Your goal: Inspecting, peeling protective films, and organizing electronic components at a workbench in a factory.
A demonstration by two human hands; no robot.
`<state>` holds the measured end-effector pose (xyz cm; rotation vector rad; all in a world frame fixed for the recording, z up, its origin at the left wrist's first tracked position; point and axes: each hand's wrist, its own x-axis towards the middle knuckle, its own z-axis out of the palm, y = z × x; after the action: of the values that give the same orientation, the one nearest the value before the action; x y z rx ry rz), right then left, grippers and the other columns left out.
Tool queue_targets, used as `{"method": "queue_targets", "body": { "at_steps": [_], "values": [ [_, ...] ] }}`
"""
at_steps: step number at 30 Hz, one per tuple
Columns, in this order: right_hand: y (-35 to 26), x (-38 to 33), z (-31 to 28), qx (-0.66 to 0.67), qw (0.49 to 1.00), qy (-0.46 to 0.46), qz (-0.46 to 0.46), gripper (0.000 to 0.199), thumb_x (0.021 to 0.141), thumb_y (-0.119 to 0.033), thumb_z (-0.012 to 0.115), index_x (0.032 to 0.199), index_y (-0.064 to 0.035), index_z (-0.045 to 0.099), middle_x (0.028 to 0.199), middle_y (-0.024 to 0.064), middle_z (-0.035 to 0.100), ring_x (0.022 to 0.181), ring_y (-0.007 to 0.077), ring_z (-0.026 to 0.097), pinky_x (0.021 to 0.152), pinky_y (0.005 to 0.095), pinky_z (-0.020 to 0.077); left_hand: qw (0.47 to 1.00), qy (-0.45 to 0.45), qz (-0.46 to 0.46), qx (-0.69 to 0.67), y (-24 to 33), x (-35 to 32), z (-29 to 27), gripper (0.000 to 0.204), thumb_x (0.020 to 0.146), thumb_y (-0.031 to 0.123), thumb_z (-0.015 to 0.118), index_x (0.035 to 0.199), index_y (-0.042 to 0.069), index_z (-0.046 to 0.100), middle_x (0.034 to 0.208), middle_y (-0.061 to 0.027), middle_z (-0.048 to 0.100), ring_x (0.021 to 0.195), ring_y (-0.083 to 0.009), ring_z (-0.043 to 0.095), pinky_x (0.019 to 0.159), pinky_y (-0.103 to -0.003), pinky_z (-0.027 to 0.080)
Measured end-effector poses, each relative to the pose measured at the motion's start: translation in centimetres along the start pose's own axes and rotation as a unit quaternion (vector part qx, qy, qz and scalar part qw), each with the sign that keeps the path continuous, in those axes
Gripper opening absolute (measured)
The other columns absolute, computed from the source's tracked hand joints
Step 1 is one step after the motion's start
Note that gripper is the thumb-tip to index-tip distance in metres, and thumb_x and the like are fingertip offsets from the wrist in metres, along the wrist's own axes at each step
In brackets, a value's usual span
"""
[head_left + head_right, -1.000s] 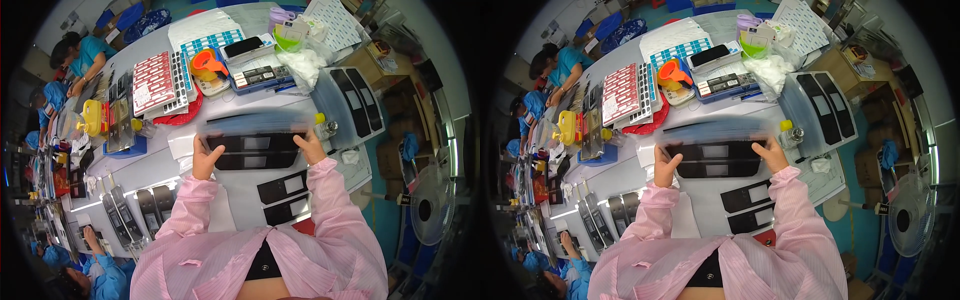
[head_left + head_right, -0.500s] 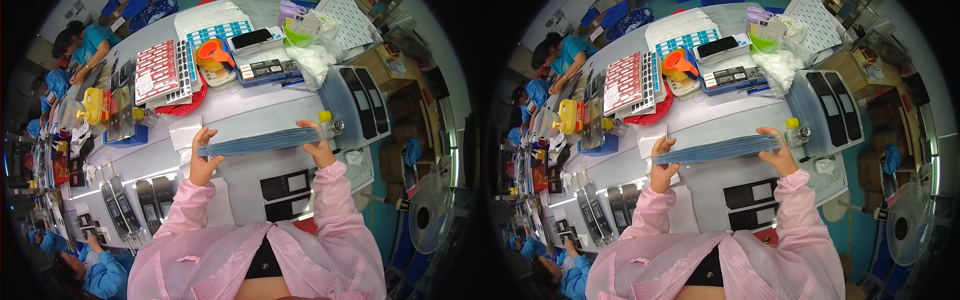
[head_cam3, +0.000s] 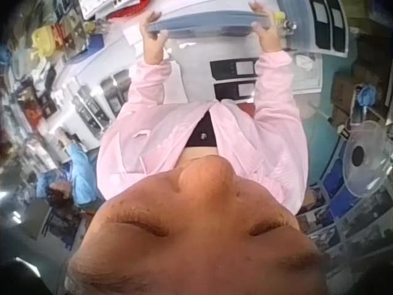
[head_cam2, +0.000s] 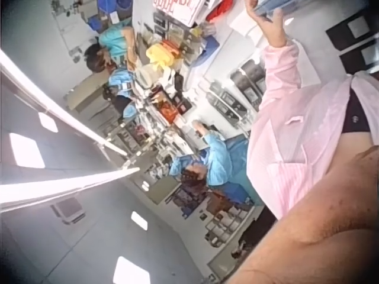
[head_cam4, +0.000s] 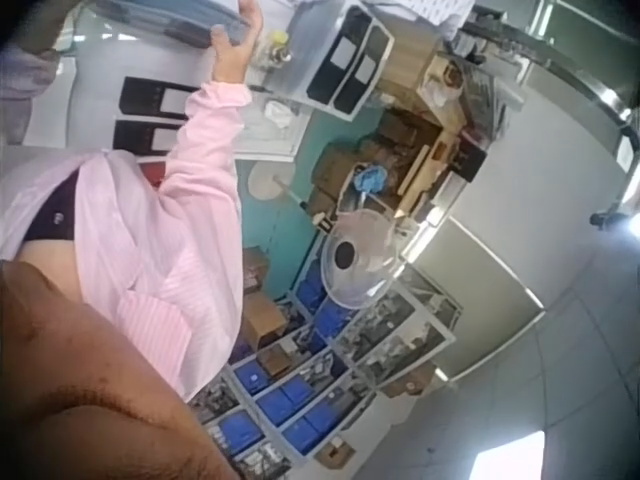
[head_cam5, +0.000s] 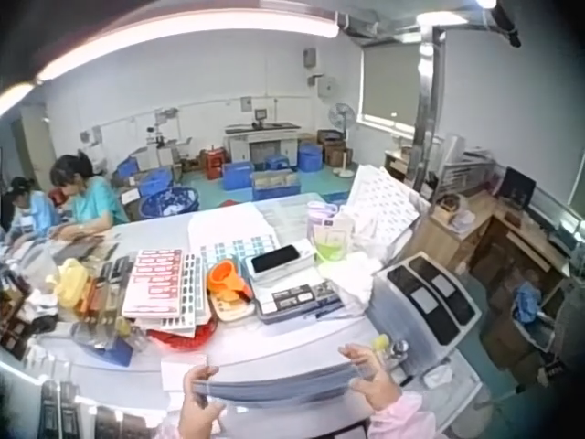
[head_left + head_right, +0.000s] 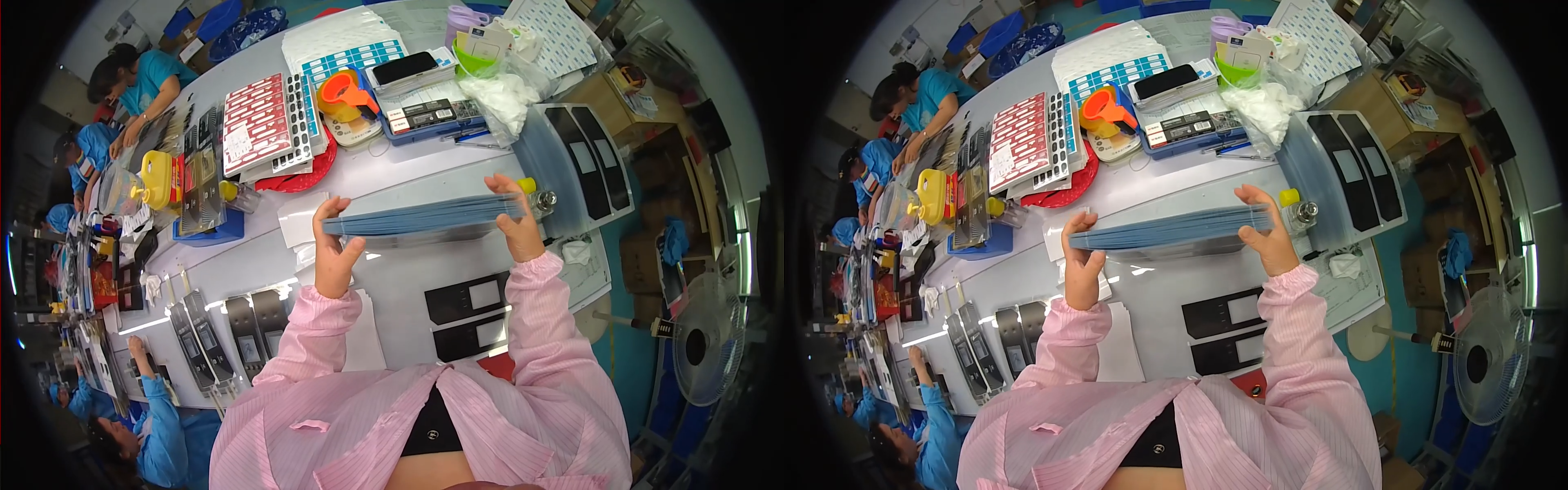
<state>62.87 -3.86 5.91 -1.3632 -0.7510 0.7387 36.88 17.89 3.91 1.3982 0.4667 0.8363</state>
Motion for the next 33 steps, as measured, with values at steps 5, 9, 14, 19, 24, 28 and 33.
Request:
{"method": "queue_targets", "body": {
  "at_steps": [5, 9, 14, 19, 24, 28, 33],
  "values": [
    [2.3, 0.1, -0.2, -0.075, 0.994, -0.047, 0.059, 0.098, 0.075, -0.008, 0.083, 0.155, -0.0075, 0.026, 0.129, 0.0096, 0.057, 0.112, 0.0170, 0.054, 0.102, 0.0335, 0.0421, 0.994, -0.043, -0.002, 0.102, -1.7, -0.3, -2.2, 0.079, 0.079, 0.010, 0.082, 0.143, 0.008, 0.035, 0.131, -0.0102, 0.047, 0.123, -0.0233, 0.049, 0.108, -0.040, 0.037],
    [10.2, -2.4, -4.6, -0.295, 0.956, 0.001, -0.012, 0.078, 0.074, 0.002, 0.083, 0.143, -0.0056, 0.049, 0.100, 0.0055, 0.069, 0.090, 0.0163, 0.067, 0.087, 0.0316, 0.0531, 0.994, -0.015, -0.042, 0.097, -6.6, -1.3, -0.4, 0.066, 0.074, 0.022, 0.087, 0.126, 0.001, 0.053, 0.113, -0.0129, 0.063, 0.109, -0.0256, 0.059, 0.097, -0.038, 0.045],
    [6.1, -1.2, 0.9, -0.362, 0.923, 0.087, 0.102, 0.030, 0.082, -0.026, 0.082, 0.078, 0.0028, 0.073, 0.069, 0.0040, 0.068, 0.065, 0.0120, 0.059, 0.064, 0.0306, 0.0486, 0.975, 0.118, -0.089, 0.165, -7.0, -0.8, -1.5, 0.055, 0.072, 0.035, 0.087, 0.106, 0.000, 0.061, 0.098, -0.0145, 0.065, 0.096, -0.0243, 0.063, 0.087, -0.035, 0.049],
    [-7.2, -5.2, 5.9, -0.408, 0.913, -0.001, -0.024, 0.054, 0.088, -0.037, 0.077, 0.060, -0.0051, 0.043, 0.057, -0.0016, 0.040, 0.055, 0.0108, 0.037, 0.051, 0.0339, 0.0338, 0.973, 0.099, -0.174, 0.116, -3.7, -6.5, -3.7, 0.044, 0.083, 0.030, 0.081, 0.113, 0.001, 0.066, 0.097, -0.0047, 0.070, 0.089, -0.0104, 0.063, 0.079, -0.028, 0.050],
    [-7.2, -18.5, 4.8, -0.142, 0.986, 0.006, 0.085, 0.037, 0.095, -0.027, 0.069, 0.120, -0.0015, 0.061, 0.107, 0.0078, 0.067, 0.097, 0.0183, 0.063, 0.093, 0.0291, 0.0464, 0.943, 0.008, -0.307, -0.131, 10.9, -20.4, -2.1, 0.058, 0.085, 0.028, 0.079, 0.132, 0.002, 0.055, 0.119, -0.0087, 0.065, 0.111, -0.0182, 0.060, 0.096, -0.031, 0.047],
    [0.1, -27.5, 2.2, -0.062, 0.980, 0.033, 0.187, 0.037, 0.094, -0.035, 0.069, 0.103, 0.0006, 0.067, 0.098, 0.0066, 0.068, 0.092, 0.0182, 0.065, 0.081, 0.0307, 0.0529, 0.965, 0.052, -0.250, -0.053, 9.5, -30.0, -2.0, 0.054, 0.082, 0.026, 0.080, 0.126, 0.001, 0.061, 0.116, -0.0100, 0.068, 0.109, -0.0200, 0.062, 0.096, -0.033, 0.046],
    [-7.8, -36.4, 10.8, 0.050, 0.941, 0.007, 0.334, 0.075, 0.092, -0.041, 0.068, 0.145, 0.0047, 0.040, 0.144, 0.0111, 0.046, 0.127, 0.0237, 0.043, 0.111, 0.0408, 0.0324, 0.969, 0.087, -0.195, 0.126, 10.6, -40.5, -2.9, 0.066, 0.082, 0.047, 0.076, 0.122, -0.003, 0.060, 0.116, -0.0110, 0.066, 0.109, -0.0202, 0.059, 0.096, -0.032, 0.044]
  ]
}}
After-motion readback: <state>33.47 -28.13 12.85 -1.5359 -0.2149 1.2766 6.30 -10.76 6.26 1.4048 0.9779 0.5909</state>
